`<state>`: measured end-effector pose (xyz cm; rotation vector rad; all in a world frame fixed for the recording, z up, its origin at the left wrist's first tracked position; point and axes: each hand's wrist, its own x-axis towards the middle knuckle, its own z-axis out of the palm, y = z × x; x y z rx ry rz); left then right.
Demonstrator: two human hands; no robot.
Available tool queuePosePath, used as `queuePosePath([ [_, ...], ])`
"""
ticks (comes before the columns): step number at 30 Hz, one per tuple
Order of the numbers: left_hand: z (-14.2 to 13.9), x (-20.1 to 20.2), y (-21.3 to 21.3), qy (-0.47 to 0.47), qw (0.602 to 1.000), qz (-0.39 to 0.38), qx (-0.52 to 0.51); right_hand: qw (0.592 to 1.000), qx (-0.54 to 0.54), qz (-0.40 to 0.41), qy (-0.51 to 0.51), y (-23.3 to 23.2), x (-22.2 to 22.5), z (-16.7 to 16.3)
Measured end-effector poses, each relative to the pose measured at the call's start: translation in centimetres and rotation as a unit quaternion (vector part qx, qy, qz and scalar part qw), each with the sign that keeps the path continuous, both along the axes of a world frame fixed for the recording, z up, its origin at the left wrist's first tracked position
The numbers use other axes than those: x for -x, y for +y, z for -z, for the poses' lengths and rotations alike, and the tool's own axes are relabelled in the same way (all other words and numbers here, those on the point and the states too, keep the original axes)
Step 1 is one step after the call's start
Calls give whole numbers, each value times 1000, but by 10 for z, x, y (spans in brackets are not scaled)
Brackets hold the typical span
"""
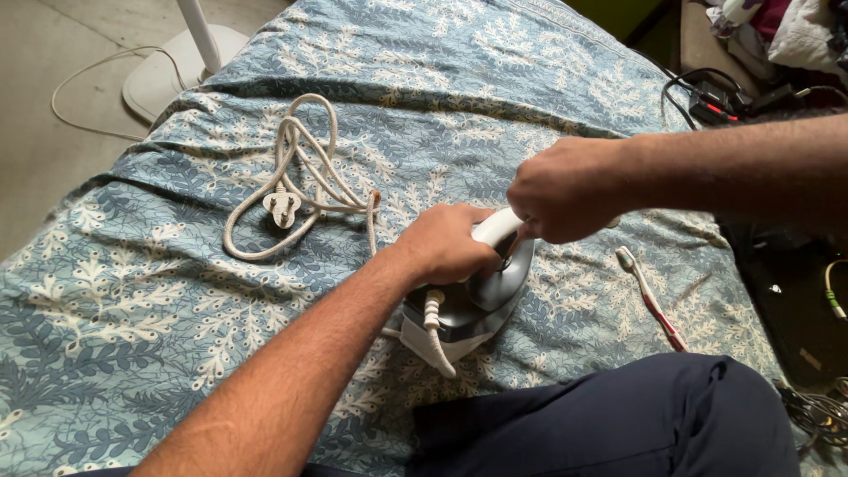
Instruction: The person uses a screwdriver to remove the temperature control knob and a screw from the top of an electric iron. They then use a toothbrush to clean the exposed area before reinserting the screw and replacing the knob.
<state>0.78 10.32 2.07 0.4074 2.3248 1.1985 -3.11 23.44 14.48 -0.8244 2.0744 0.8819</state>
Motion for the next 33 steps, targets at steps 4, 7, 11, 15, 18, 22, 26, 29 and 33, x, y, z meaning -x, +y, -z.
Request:
queuePosePath([
  [4,1,3,-4,-7,1000,-11,-19,998,-34,52,-5,-5,9,-1],
  [7,2,5,-5,-7,1000,-7,-19,995,-52,79,-17,-8,17,3],
  [11,3,4,-4,3,1000,-9,-25,995,-49,81,-24,-6,21,8],
  [15,4,3,-3,15,1000,-3,-13,997,-45,54,-12,-7,21,11],
  [18,4,3,-4,2,999,-13,-34,999,-39,25,7,-9,19,9],
  [22,3,3,-4,-7,1000,-10,-21,1000,-27,-3,14,-12,16,-2],
  [26,2,3,-5,1,1000,-5,-21,997,3,-76,31,-15,16,-15],
  [29,2,3,-4,1,1000,-10,-24,996,18,-80,36,-16,13,-20],
  [33,2,3,-4,-4,1000,-9,-24,997,24,-71,36,-16,9,-19],
])
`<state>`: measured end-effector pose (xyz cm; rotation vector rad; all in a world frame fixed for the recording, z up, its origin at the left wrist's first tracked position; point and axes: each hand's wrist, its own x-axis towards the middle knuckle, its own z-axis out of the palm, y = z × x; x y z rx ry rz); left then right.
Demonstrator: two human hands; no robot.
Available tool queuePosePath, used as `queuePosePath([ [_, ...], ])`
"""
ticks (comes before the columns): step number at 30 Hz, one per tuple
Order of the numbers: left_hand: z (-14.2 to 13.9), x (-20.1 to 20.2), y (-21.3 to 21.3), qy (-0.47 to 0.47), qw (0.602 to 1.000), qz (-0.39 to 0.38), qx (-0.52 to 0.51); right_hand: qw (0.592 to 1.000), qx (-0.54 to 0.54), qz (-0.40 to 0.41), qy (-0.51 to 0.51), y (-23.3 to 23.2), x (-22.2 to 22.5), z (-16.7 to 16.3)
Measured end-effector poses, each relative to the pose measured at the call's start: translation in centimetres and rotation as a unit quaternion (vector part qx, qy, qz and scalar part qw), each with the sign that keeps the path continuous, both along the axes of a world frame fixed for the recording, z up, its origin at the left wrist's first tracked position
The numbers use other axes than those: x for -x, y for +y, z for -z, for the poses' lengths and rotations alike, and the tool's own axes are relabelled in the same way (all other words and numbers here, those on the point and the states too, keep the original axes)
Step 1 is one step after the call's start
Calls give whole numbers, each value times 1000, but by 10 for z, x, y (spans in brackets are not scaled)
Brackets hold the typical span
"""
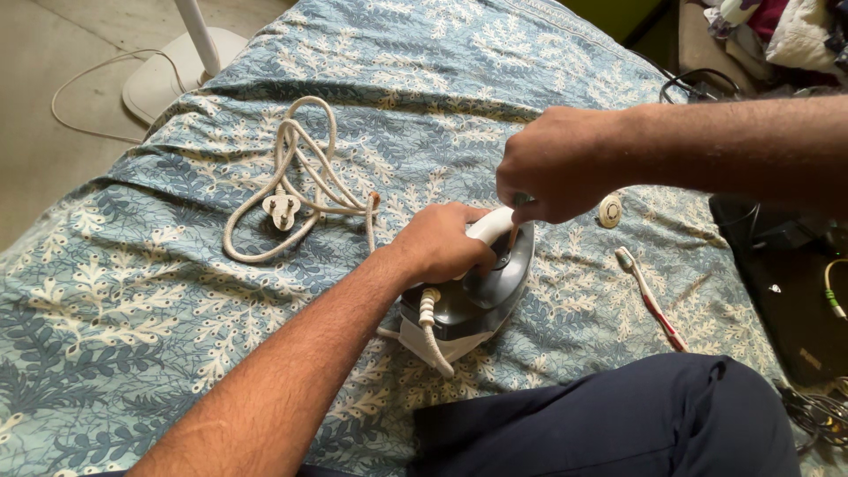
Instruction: The person uses a screwdriver to remove the temperature control knob and a screw from the top of an electric iron. They then use a toothbrush to clean the exposed area before reinserting the screw and replacing the knob.
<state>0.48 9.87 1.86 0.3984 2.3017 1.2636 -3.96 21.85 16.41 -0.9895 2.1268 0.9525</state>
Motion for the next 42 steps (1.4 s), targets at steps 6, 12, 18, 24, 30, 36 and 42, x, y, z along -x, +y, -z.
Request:
queuePosePath([
  [6,2,1,-1,17,1000,4,8,1000,-11,-10,0,-1,-4,5],
  [12,1,0,-1,12,1000,4,10,1000,-10,-8,-5,1,-2,10],
  [18,-2,0,-1,-17,1000,7,3,1000,-8,-6,-19,1,4,15],
  [24,-5,-3,-1,20,1000,7,4,999,13,39,-14,4,7,20],
  [30,-14,-2,2,34,997,20,67,994,63,83,-34,12,9,22],
  [36,-30,1,-5,92,986,-36,132,978,203,44,-15,22,12,19],
  [42,-29,-24,1,133,966,-114,189,978,206,11,29,30,3,40],
])
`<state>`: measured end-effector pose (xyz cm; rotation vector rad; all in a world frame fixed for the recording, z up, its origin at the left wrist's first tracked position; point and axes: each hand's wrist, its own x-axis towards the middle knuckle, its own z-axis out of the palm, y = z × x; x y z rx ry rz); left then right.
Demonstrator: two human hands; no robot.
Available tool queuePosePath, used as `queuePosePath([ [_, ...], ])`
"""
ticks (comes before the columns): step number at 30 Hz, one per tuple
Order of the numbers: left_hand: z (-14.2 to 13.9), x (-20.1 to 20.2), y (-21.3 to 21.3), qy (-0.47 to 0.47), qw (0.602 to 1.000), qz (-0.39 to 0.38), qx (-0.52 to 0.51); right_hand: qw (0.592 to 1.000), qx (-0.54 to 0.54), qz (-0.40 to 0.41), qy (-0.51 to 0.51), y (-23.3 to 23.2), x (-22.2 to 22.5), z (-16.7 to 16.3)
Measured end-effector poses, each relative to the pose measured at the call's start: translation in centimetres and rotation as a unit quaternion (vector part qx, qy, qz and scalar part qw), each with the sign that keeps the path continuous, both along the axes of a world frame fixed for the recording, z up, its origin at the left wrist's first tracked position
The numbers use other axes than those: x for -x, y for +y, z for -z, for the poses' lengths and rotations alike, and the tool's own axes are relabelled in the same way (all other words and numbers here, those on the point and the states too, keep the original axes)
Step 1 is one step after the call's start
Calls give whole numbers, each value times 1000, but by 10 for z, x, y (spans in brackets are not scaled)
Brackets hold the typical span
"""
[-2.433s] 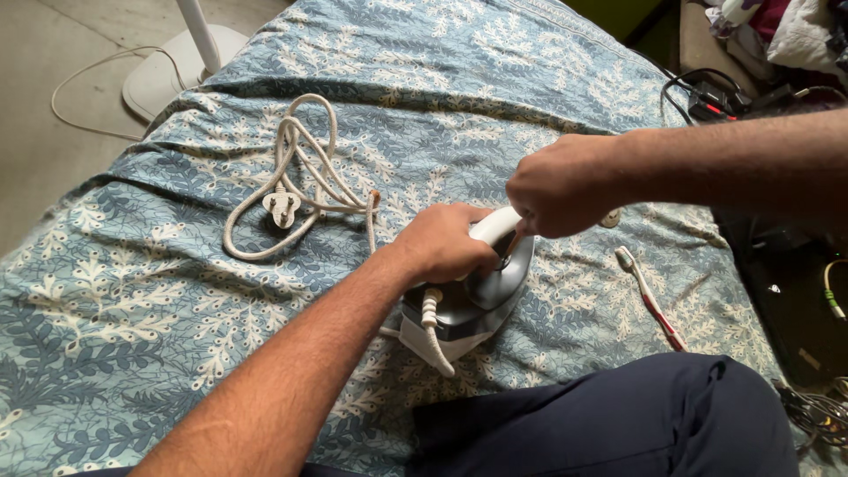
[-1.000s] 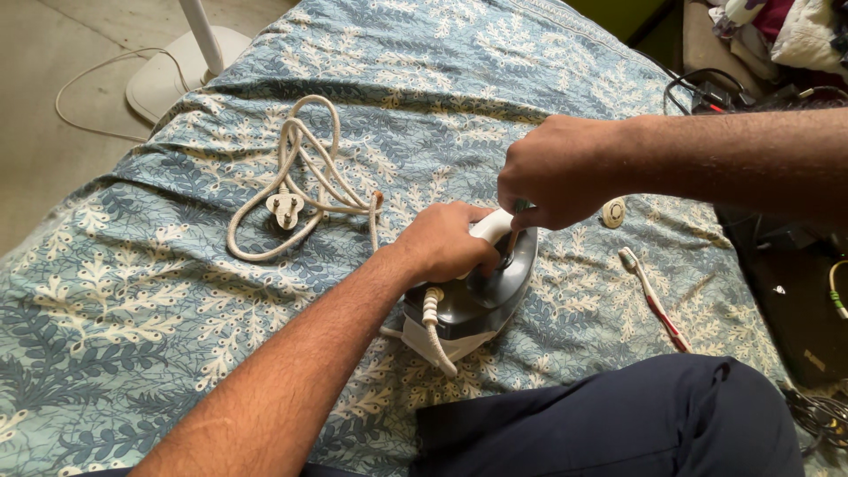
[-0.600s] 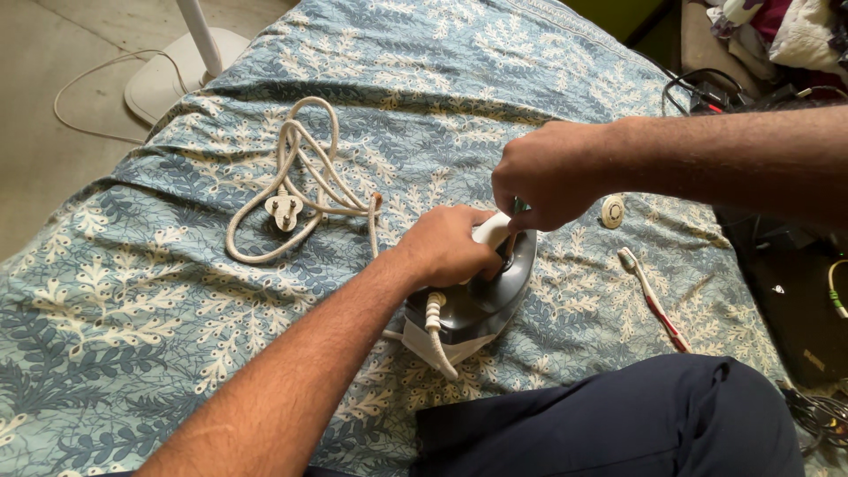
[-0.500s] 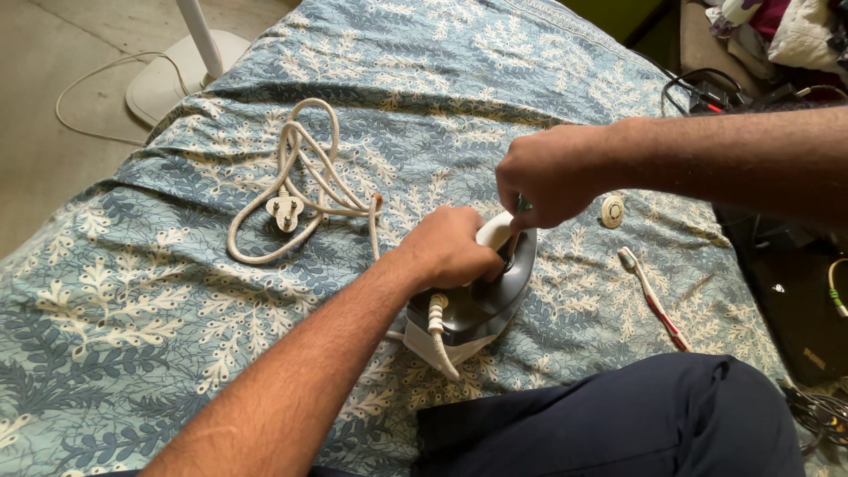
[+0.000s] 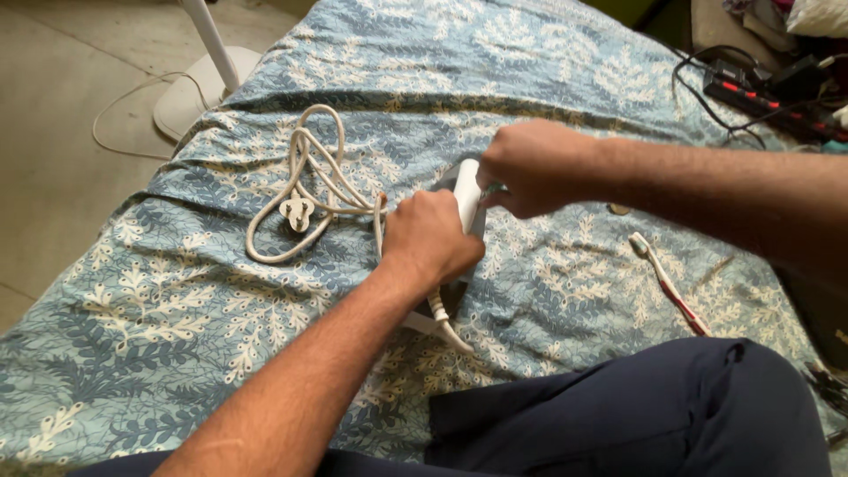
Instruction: The person uses a screwdriver to remove the temperature control knob and a screw from the top of an electric iron. They then use a toothbrush to clean the exposed area before reinserting the screw and replacing the knob.
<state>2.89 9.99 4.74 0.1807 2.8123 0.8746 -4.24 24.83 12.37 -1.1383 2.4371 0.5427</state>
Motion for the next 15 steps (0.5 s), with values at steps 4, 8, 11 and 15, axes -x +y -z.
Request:
queuePosePath([
  [4,9,-6,6,11,1000,-1,14,998,66,-18,-7,11,2,6],
  [8,28,-2,12,59,998,-18,-25,999,9,30,-34,21,2,8],
  [11,46,8,17,78,995,-2,-57,997,-10,64,-37,26,-2,12],
  [15,63,21,19,-38,993,35,-102,998,-26,42,-27,31,-6,15],
])
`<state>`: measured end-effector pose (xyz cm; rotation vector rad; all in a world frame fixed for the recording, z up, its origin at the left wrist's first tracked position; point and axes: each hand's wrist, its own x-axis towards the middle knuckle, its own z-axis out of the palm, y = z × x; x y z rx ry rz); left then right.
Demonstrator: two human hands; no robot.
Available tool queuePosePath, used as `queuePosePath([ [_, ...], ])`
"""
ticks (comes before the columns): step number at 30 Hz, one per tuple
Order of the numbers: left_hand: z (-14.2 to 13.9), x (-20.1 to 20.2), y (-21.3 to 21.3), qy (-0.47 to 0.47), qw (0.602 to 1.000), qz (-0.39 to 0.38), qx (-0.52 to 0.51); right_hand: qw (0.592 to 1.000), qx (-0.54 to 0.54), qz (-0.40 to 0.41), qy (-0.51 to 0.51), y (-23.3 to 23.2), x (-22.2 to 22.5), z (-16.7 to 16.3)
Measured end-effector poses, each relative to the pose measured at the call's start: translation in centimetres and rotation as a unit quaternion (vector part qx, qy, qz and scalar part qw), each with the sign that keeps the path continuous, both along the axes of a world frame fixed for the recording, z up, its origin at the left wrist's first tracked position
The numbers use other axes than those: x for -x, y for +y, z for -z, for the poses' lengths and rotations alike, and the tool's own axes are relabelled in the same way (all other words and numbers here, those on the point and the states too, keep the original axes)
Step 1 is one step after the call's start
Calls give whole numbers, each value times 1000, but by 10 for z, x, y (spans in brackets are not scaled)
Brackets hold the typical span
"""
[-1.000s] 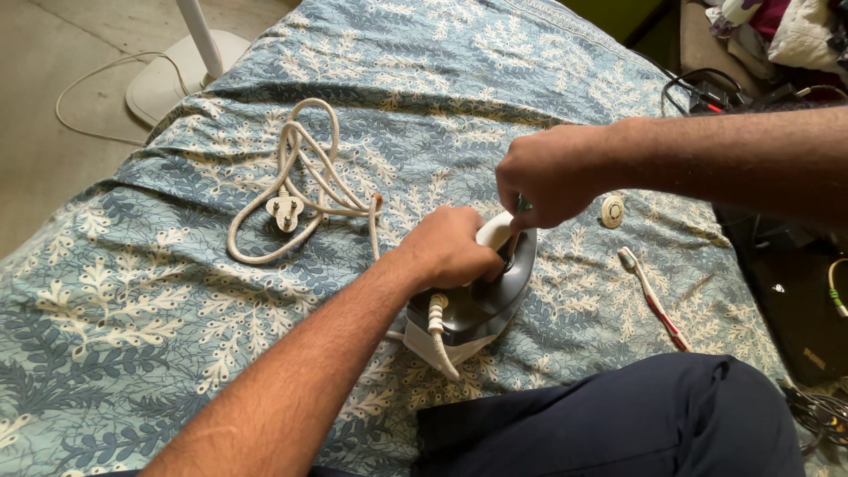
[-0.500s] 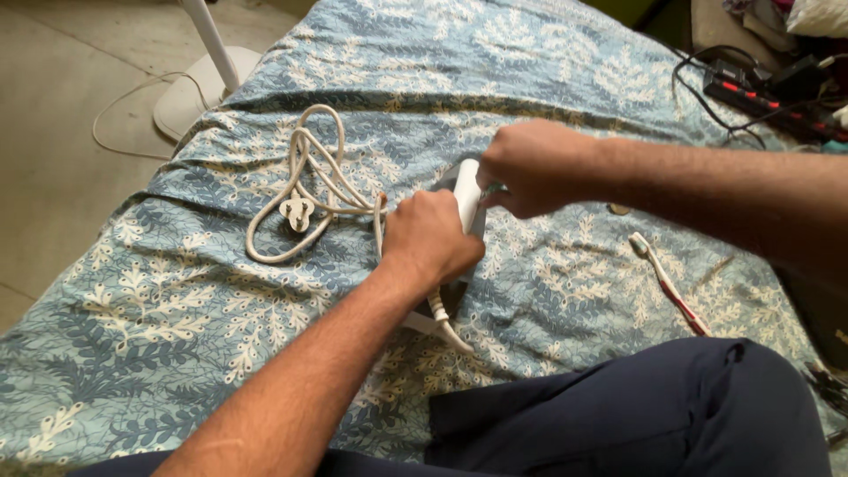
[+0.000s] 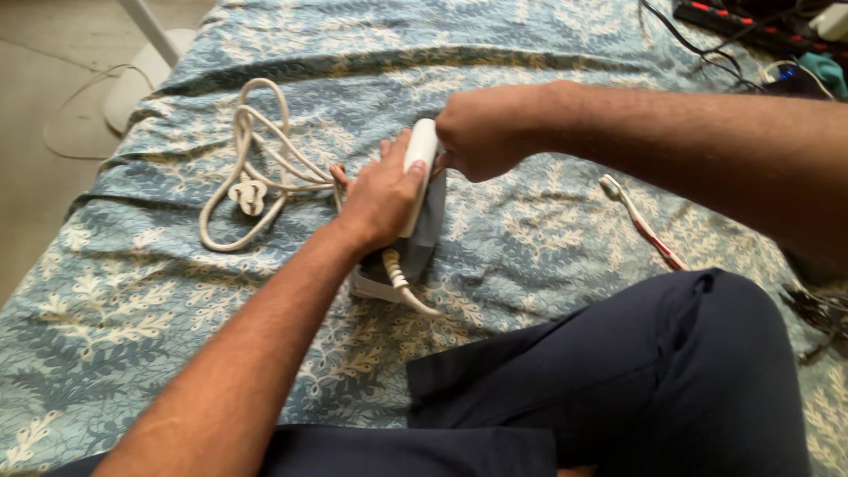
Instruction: The person uses a screwdriver to remove the temperature control knob and a screw from the top of an electric iron. They then use a toothbrush to clean the exposed area before reinserting the screw and replacing the knob.
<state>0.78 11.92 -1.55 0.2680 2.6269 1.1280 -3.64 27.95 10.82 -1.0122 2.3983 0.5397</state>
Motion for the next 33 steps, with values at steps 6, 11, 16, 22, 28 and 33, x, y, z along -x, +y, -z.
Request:
queuePosePath([
  [6,0,-2,0,26,995,21,-91,996,-3,-74,40,15,-2,0],
  [11,-6,-3,7,34,998,21,-57,961,24,-260,92,27,6,7],
  [16,-7,-3,8,66,995,31,-73,920,-14,-387,52,22,14,6],
  [22,-13,-8,5,72,988,30,-133,995,55,-81,-5,14,-15,-5],
  [28,-23,-10,4,24,991,17,-132,995,-44,-84,31,3,-10,-5],
  [33,-25,-10,3,26,990,19,-136,971,73,-228,27,14,13,7],
])
